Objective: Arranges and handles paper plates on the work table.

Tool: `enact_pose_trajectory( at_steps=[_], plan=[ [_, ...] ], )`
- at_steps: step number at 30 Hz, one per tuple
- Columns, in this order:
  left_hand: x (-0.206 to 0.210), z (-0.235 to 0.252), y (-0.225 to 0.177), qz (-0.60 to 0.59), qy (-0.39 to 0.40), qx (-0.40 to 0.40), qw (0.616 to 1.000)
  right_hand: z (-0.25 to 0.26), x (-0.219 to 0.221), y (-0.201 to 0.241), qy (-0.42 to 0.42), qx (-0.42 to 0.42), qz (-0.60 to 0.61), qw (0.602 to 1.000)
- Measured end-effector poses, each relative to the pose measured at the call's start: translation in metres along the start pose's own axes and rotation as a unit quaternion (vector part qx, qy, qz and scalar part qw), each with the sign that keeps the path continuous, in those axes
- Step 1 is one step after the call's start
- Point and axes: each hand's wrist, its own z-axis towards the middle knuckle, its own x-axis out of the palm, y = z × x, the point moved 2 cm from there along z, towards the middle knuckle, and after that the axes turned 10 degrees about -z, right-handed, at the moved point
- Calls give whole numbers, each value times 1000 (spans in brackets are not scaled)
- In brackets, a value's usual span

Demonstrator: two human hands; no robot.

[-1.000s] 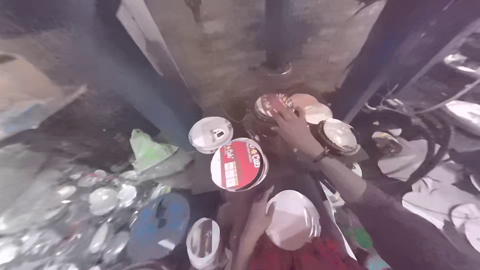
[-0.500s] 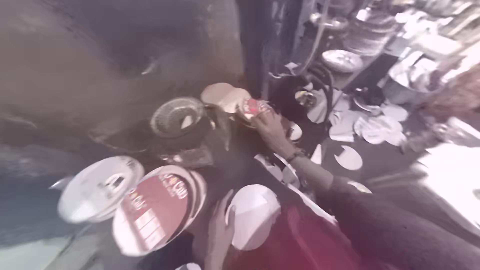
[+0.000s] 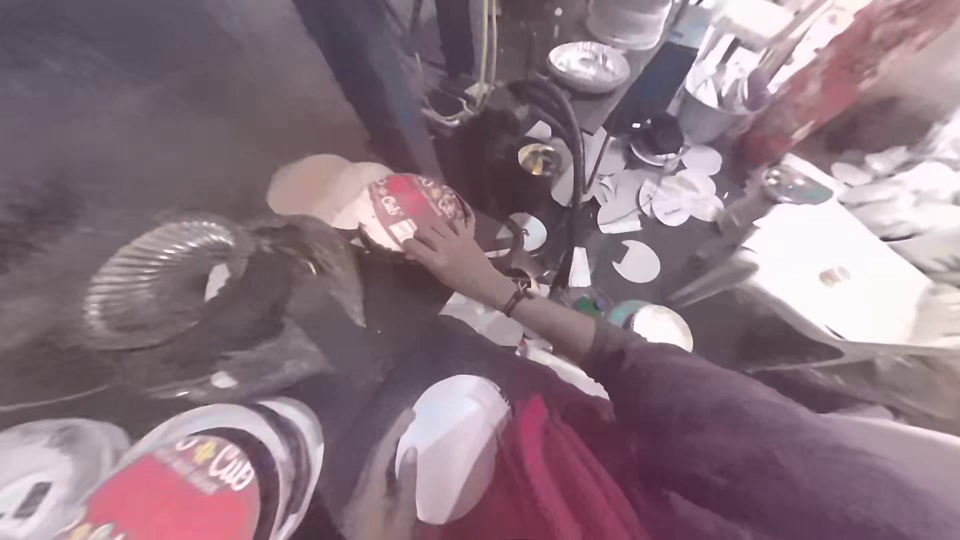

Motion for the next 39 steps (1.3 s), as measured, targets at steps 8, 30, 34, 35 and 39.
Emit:
enact_pose_trajectory(
  at_steps=[8,30,34,35,39],
  plan=[
    [1,-3,5,-31,12,24,999,9,4,4,75,23,-17,997],
    [38,57,-38,-284,-201,52,936,-26,-122,52,302,-54,181,934],
    [49,60,-36,-298,-206,60,930,-21,-99,45,424,8,284,860],
    [47,60,-33,-319,-189,50,928,-22,-95,46,440,13,287,851],
    [43,62,-24,-348,-111,-4,931,-30,-94,37,456,22,298,839]
  ],
)
